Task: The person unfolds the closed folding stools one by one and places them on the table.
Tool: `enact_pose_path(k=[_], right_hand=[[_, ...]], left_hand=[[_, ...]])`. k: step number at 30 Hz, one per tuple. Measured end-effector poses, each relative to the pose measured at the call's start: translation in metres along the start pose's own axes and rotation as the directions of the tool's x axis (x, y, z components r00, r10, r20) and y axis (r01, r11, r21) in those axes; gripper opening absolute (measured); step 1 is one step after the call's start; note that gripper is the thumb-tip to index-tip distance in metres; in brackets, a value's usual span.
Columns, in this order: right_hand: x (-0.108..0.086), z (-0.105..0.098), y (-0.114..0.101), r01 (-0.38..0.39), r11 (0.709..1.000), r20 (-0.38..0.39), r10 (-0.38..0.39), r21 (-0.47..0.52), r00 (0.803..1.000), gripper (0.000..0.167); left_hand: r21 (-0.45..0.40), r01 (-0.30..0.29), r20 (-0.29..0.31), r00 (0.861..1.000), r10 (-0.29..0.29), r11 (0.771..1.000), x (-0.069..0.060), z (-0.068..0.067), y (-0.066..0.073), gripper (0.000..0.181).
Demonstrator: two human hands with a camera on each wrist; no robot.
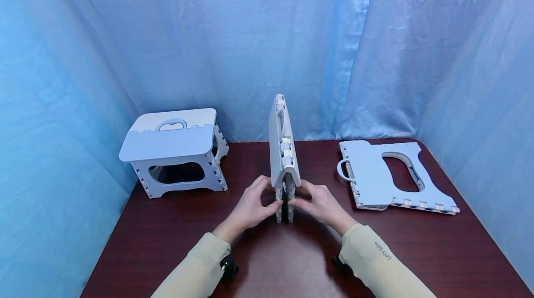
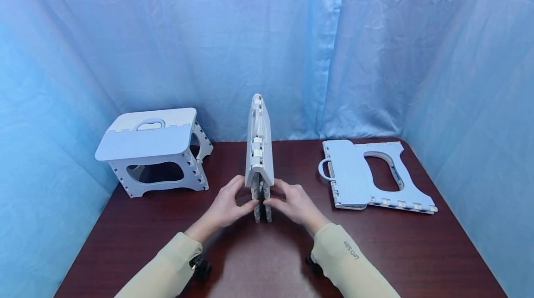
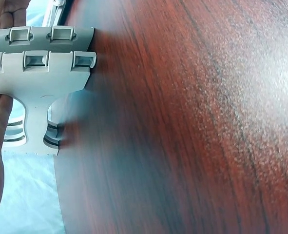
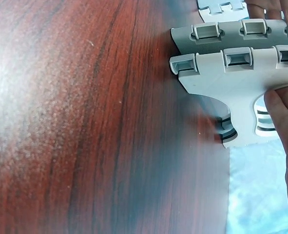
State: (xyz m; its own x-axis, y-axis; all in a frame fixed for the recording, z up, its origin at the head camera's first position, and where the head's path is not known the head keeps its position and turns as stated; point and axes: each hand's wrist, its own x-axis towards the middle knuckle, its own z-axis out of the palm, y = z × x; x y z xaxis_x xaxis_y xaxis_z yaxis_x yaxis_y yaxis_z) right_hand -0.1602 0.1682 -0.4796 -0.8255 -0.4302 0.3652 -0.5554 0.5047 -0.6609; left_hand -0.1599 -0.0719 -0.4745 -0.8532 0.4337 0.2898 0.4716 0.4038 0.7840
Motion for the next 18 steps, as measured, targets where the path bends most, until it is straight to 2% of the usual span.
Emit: enact_pose_path(k=[6, 18], right_hand=[[-0.0007, -0.0010, -0.0018, 0.001, 1.000, 0.005, -0.001, 0.001, 1.000, 0.049], [-0.0013, -0.0025, -0.0012, 0.006, 1.000, 0.004, -0.006, -0.003, 1.000, 0.047]], left_hand=[[0.026, -0.026, -0.012, 1.000, 0.026, 0.999, -0.0004, -0.0018, -0.0009, 0.040], [0.016, 0.030, 0.008, 1.000, -0.030, 0.999, -0.0026, -0.0072, 0.0011, 0.043]])
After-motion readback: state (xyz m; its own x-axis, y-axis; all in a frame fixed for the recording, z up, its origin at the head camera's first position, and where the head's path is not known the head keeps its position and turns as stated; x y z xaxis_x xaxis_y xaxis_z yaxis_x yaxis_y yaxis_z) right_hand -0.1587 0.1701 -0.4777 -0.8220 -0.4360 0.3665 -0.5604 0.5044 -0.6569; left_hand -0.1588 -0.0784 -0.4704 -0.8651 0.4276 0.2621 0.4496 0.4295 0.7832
